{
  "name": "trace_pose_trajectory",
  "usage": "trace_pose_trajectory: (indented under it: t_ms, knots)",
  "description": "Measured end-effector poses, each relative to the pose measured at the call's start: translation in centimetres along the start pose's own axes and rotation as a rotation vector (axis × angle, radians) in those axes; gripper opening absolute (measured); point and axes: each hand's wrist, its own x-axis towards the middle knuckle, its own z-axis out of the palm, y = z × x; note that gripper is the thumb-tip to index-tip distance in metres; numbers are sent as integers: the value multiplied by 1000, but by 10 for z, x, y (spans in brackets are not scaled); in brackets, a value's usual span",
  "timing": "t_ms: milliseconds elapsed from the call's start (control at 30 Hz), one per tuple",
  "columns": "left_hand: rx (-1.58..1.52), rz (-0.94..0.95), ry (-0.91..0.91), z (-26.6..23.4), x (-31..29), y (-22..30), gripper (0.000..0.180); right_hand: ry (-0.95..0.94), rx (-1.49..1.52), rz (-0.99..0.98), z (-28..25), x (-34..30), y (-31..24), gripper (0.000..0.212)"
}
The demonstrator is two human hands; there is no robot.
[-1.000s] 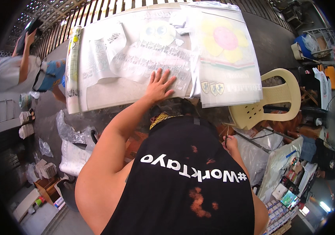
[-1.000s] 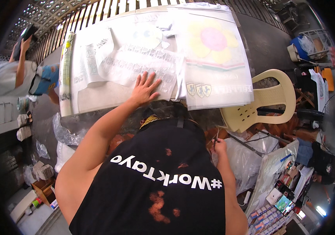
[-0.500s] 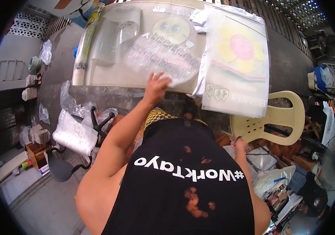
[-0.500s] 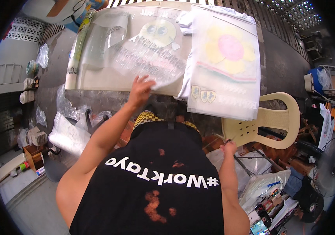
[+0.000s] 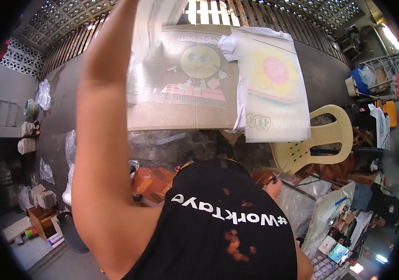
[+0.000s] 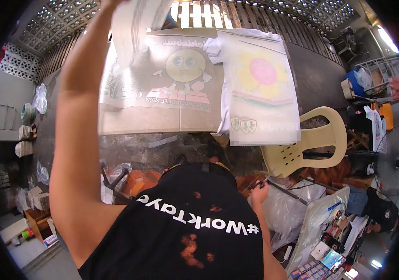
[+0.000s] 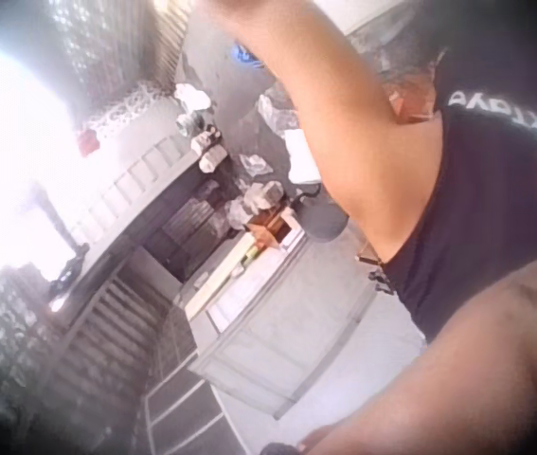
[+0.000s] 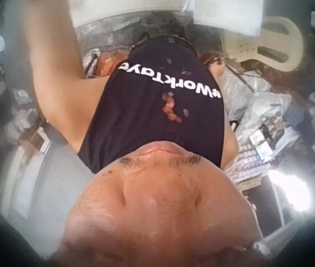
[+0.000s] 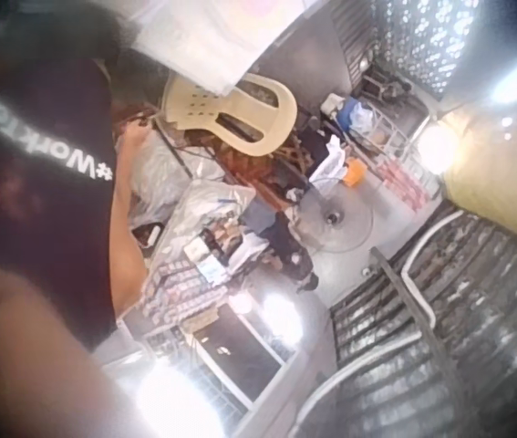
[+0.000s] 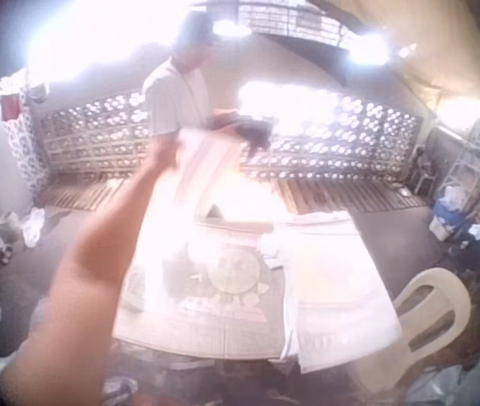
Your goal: The person cuts specific graphics from large printed transfer sheets using scissors and organizes them on a table near apparel.
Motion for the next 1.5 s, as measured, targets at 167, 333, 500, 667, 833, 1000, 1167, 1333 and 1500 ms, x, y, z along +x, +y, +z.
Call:
trace_pose_trajectory:
  t_ms: [167,333,500,667,833,1000,1167,1333,1500]
  knots:
    - [-746,138,45,39,-31,262,20,25,-247,86,-21,-39,177,38]
    - [279,199,121,-31,-171,268,17,-160,-317,132,-7,-30,127,38]
    - [-575,147,-83,-2,-296,239,15,-197,53,305,-1,-52,-5,38]
    - [-464,63,-314,24,-394,181,8,-242,99,232,20,-24,-53,31]
    - [-432,-149,-533,20,-474,154,8,-377,-32,201,34,-33,-91,40]
    - [-368,-168,-662,1,-539,127,17,-447,-88,241,49,-35,-61,47]
    - [-248,-206,-685,-5,-580,119,42,-482,-75,324,40,-48,-30,37]
    - [149,-370,-635,-17,-565,141,39,-483,-68,368,23,-75,-19,35]
    - [377,-208,-468,26,-539,167,49,-488,-198,370,14,-121,-36,34]
